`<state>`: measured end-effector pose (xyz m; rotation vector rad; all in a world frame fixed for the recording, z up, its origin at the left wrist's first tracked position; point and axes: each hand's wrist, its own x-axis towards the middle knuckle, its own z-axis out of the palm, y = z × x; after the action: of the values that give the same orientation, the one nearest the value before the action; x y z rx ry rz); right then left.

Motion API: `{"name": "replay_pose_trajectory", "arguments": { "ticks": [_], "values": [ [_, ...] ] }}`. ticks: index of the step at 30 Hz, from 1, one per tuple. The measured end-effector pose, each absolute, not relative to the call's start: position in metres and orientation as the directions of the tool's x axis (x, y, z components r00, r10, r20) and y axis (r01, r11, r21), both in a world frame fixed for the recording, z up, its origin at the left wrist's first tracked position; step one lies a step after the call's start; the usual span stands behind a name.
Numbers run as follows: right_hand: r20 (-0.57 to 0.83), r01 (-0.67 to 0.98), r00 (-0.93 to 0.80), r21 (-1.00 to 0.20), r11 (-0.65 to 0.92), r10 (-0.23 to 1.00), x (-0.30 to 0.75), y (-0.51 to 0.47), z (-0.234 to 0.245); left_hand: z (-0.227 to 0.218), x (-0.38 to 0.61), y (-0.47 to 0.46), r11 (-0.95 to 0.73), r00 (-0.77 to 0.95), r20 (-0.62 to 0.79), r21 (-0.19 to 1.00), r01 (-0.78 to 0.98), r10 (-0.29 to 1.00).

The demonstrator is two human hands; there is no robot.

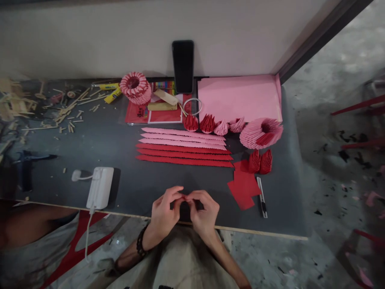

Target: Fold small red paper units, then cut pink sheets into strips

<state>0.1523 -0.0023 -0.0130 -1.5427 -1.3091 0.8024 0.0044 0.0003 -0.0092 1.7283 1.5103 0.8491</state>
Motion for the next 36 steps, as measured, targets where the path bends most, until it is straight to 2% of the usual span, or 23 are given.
{"name": "replay_pose_trajectory", "arguments": {
  "ticks": [3, 5, 8, 10, 13, 16, 21, 23, 25, 28, 31, 33, 36],
  "values": [
    [0.051, 0.392, 0.183, -0.92, -0.025, 0.982, 0.156, -0.002, -0.02, -0.011, 0.002, 0.004, -0.135, 0.145, 0.061, 0.799, 0.587, 0.988],
    [0.065, 0.49, 0.13, -0.872, -0.007, 0.989, 0.171, -0.001, -0.026, -0.009, -0.005, 0.011, -0.105, 0.084, 0.068, 0.781, 0.616, 0.994],
    [0.189, 0.698, 0.255, -0.715, -0.046, 0.948, 0.209, -0.004, -0.037, -0.005, -0.026, 0.026, 0.006, -0.093, 0.07, 0.771, 0.637, 0.993],
    [0.25, 0.809, 0.302, -0.577, -0.108, 0.92, 0.24, -0.009, -0.043, -0.005, -0.044, 0.036, 0.054, -0.134, 0.046, 0.748, 0.661, 0.99],
    [0.294, 0.881, 0.3, -0.45, -0.146, 0.907, 0.28, -0.017, -0.047, -0.014, -0.066, 0.047, 0.121, -0.173, 0.003, 0.704, 0.699, 0.985],
    [0.319, 0.915, 0.273, -0.378, -0.142, 0.908, 0.302, -0.025, -0.05, -0.029, -0.074, 0.05, 0.151, -0.226, 0.038, 0.637, 0.756, 0.973],
    [0.331, 0.901, 0.284, -0.414, -0.132, 0.9, 0.306, -0.024, -0.05, -0.039, -0.067, 0.05, 0.136, -0.271, 0.18, 0.537, 0.832, 0.946],
    [0.325, 0.887, 0.314, -0.436, -0.153, 0.892, 0.301, -0.021, -0.045, -0.035, -0.063, 0.048, 0.121, -0.287, 0.243, 0.532, 0.838, 0.927],
    [0.323, 0.865, 0.322, -0.482, -0.139, 0.89, 0.291, -0.018, -0.038, -0.027, -0.058, 0.045, 0.087, -0.266, 0.242, 0.566, 0.82, 0.933],
    [0.26, 0.79, 0.163, -0.612, 0.031, 0.952, 0.269, -0.014, -0.027, -0.014, -0.045, 0.037, 0.01, -0.078, 0.059, 0.734, 0.679, 0.995],
    [0.188, 0.641, -0.104, -0.738, 0.21, 0.977, 0.241, -0.011, -0.019, -0.004, -0.027, 0.026, 0.079, 0.16, -0.161, 0.903, 0.422, 0.974],
    [0.178, 0.591, -0.191, -0.764, 0.258, 0.965, 0.227, -0.009, -0.017, -0.001, -0.016, 0.02, 0.14, 0.185, -0.205, 0.939, 0.312, 0.961],
    [0.165, 0.551, -0.211, -0.794, 0.257, 0.963, 0.218, -0.007, -0.015, 0.0, -0.006, 0.014, 0.195, 0.093, -0.222, 0.952, 0.237, 0.971]
  ]
}}
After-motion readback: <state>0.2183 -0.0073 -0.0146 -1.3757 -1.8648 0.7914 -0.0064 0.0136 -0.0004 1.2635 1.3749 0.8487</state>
